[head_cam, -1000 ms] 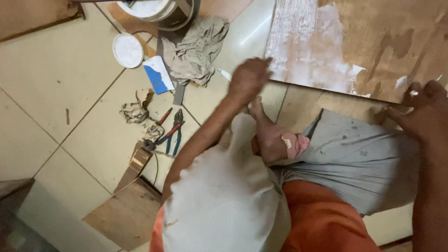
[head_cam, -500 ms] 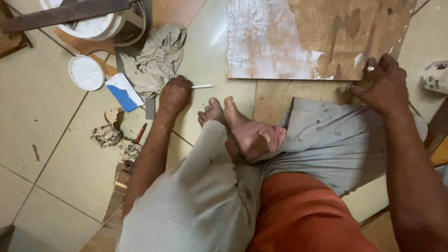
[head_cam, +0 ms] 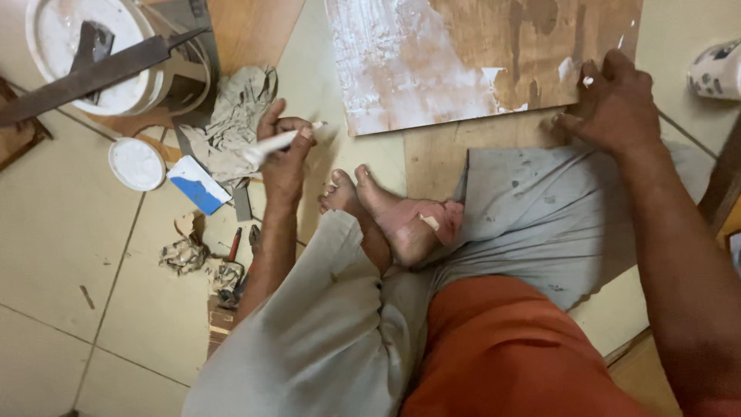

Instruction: The person sits on the floor and applies white glue to several wooden boards using a blue plastic spreader. They handle multiple boards, flipping them over and spreading the glue across the surfaces.

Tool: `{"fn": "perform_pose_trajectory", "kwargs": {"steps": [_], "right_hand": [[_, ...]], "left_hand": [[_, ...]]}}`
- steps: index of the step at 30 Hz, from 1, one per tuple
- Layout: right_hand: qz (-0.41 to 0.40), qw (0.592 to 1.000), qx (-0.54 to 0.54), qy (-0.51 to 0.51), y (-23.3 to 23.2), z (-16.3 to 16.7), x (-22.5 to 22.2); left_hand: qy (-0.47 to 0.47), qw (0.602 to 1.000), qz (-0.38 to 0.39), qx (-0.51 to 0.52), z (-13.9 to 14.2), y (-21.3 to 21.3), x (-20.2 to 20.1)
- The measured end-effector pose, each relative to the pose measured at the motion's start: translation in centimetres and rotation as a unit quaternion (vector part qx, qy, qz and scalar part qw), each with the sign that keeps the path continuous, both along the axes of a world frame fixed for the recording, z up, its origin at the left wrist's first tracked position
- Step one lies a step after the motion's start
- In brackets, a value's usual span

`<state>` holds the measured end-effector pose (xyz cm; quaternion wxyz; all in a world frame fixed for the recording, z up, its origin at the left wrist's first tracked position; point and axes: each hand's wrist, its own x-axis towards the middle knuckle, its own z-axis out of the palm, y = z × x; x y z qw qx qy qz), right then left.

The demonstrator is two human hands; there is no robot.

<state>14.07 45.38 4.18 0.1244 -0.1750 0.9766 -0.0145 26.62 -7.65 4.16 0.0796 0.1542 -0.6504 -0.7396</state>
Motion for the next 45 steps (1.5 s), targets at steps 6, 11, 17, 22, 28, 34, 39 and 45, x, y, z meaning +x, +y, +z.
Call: {"fn": "perform_pose_trajectory", "kwargs": {"steps": [6,11,17,22,28,34,39,45], "right_hand": [[-0.051,0.998,-0.015,-0.045,-0.2,0.6,0.4],[-0.053,0.998,0.002,-0.04,-0.7,0.6,0.4],[-0.089,0.991,0.054,-0.088,-0.7,0.3,0.3],[-0.073,0.995,0.036,-0.056,-0.8,0.4,0.5],[-0.092,0.991,0.05,-0.085,-0.9,0.4,0.4],[-0.076,0.993,0.056,-0.07,-0.5,0.1,0.4],[-0.073,0.995,0.028,-0.06,-0.5,0.4,0.6],[-0.09,0.992,0.021,-0.084,-0.9,1.1,0.1]], "left_hand": [[0.004,0.999,-0.035,0.002,-2.2,3.0,-1.6],[0.023,0.989,-0.037,-0.141,-2.6,4.3,-2.6],[0.099,0.945,-0.147,-0.274,-1.2,5.1,-2.3],[0.141,0.875,-0.218,-0.408,-0.3,5.0,-2.5],[0.164,0.882,-0.207,-0.391,-0.3,5.4,-2.8],[0.163,0.893,-0.197,-0.37,-0.4,4.6,-3.1],[0.151,0.888,-0.186,-0.392,0.0,3.7,-2.4],[0.151,0.877,-0.192,-0.415,-0.1,4.1,-1.9]]}}
